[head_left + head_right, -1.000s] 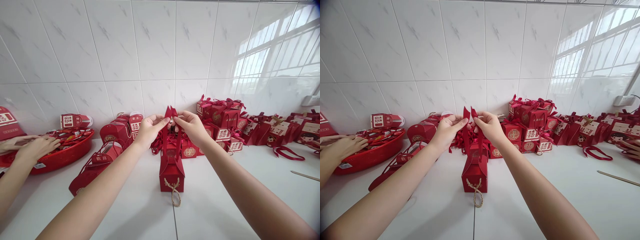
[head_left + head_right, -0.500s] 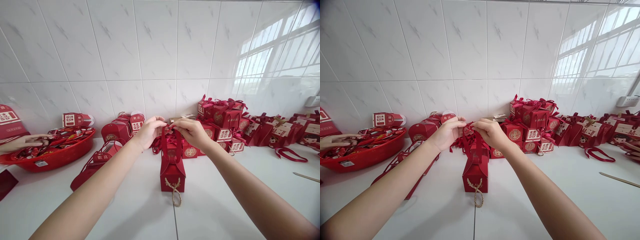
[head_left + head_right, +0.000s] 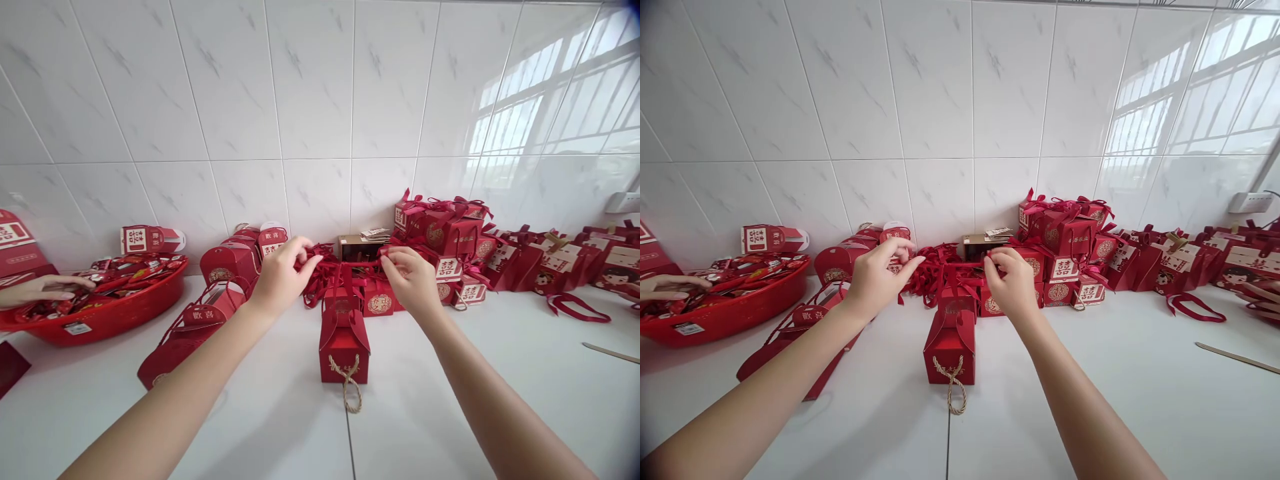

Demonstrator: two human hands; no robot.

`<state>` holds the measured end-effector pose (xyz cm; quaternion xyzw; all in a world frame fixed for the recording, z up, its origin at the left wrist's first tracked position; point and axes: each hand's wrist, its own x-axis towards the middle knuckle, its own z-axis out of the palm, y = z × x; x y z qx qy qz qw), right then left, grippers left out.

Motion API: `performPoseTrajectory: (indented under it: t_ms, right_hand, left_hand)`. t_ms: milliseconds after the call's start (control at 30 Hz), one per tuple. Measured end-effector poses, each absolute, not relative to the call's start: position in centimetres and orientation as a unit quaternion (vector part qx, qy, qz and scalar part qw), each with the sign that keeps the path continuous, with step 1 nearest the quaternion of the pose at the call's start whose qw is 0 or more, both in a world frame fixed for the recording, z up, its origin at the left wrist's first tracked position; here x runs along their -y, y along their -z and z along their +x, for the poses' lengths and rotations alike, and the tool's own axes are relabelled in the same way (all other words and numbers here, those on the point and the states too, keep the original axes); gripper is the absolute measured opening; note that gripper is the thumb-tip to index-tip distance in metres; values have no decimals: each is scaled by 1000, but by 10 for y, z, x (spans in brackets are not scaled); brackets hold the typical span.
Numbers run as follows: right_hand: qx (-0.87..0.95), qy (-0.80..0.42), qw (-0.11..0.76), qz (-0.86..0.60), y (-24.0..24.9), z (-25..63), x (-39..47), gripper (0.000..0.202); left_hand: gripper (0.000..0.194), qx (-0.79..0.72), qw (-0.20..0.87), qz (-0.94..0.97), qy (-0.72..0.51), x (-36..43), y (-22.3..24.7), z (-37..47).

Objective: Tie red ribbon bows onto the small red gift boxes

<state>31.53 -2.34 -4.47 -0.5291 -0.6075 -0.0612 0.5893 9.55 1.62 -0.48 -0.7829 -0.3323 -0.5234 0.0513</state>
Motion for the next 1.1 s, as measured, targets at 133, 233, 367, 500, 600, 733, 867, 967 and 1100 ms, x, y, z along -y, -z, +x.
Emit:
performPoseTrajectory:
  t_ms: [133, 233, 367, 500, 600, 733, 867, 967, 1100]
  right_hand:
    - [565, 31, 475, -674, 72, 350, 43, 23]
    - [529, 12, 417, -739, 97, 379, 59, 30]
    - [503, -36, 345, -792, 125, 404, 69, 29]
    - [524, -45, 336, -781, 129, 396, 61, 20]
    - [585, -73, 346, -730, 120, 367, 54, 36]
    - [691, -174, 345, -611, 113, 321, 51, 44]
    - [746, -184, 331, -549, 116, 299, 47, 71]
    - [762, -152, 318, -543, 115, 296, 42, 66]
    - [766, -151, 325, -534, 114, 297, 39, 59]
  left_hand:
    - [13, 384, 108, -801, 447, -21, 25, 62]
    - [25, 436, 56, -817, 373, -25, 51, 29]
    - [27, 476, -46, -827, 295, -29, 88, -1]
    - [13, 459, -86, -831, 302, -24, 106, 11]
    - [7, 445, -144, -821, 328, -19, 109, 41]
    - [12, 441, -248, -785, 357, -14, 116, 82]
    - [16, 445, -321, -748, 374, -13, 124, 100]
    - [18, 448, -352, -726, 386, -13, 126, 102]
    - [21, 453, -387, -703, 389, -11, 127, 102]
